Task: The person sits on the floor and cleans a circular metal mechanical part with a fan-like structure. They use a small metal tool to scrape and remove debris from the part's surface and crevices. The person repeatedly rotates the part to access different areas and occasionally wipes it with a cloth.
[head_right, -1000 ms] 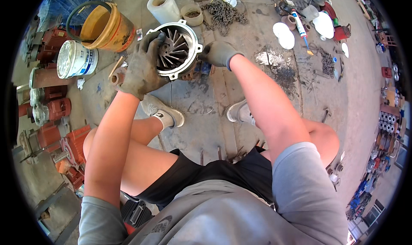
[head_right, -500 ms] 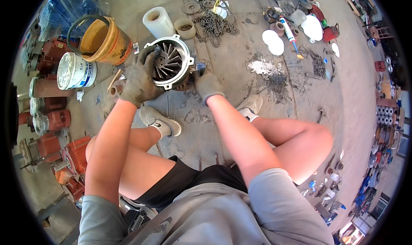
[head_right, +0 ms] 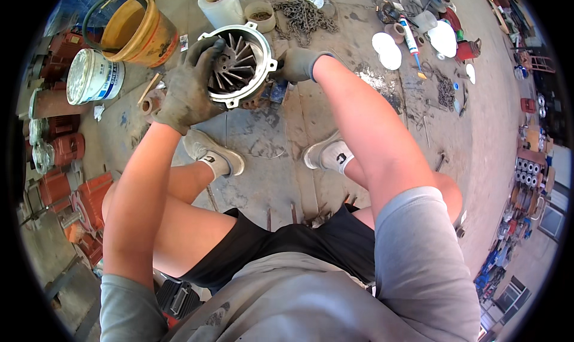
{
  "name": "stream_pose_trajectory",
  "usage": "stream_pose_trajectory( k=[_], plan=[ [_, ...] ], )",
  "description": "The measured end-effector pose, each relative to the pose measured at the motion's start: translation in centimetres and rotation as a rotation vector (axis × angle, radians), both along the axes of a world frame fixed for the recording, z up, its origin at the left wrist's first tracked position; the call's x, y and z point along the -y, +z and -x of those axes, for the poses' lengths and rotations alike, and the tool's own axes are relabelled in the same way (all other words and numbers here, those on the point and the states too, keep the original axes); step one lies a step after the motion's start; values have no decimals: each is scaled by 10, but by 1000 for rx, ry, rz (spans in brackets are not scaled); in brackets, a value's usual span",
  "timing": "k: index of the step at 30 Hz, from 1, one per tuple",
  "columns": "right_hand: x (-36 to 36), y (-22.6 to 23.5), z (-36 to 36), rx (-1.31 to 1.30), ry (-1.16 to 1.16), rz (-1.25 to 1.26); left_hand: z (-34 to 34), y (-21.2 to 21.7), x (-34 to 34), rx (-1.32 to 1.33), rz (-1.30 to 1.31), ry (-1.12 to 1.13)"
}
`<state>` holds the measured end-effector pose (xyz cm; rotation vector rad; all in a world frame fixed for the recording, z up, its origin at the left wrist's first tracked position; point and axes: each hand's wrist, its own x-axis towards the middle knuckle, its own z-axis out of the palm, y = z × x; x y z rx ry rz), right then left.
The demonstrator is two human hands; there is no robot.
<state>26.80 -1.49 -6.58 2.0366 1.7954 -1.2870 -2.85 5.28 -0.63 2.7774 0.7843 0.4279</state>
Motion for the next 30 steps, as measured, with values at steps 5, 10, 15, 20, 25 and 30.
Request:
stream_pose_trajectory(
  k=[5, 10, 15, 20, 25, 30],
  plan=[
    [13, -13, 8, 31, -26, -136, 1, 3, -3, -9, 38, -10],
    [9, -13, 7, 10, -37, -9, -2, 6, -2, -64, 41, 29],
    [22, -23, 17, -12, -190, -200, 2, 0, -4, -70, 19, 29],
    [38, -58, 22, -78, -445, -283, -3, 1, -3, -58, 26, 18],
    [47, -94, 30, -211, -675, -339, -1, -4, -3, -74, -46, 23],
    [55, -83, 51, -140, -818, -326, 2, -4, -7, -63, -11, 6]
  ],
)
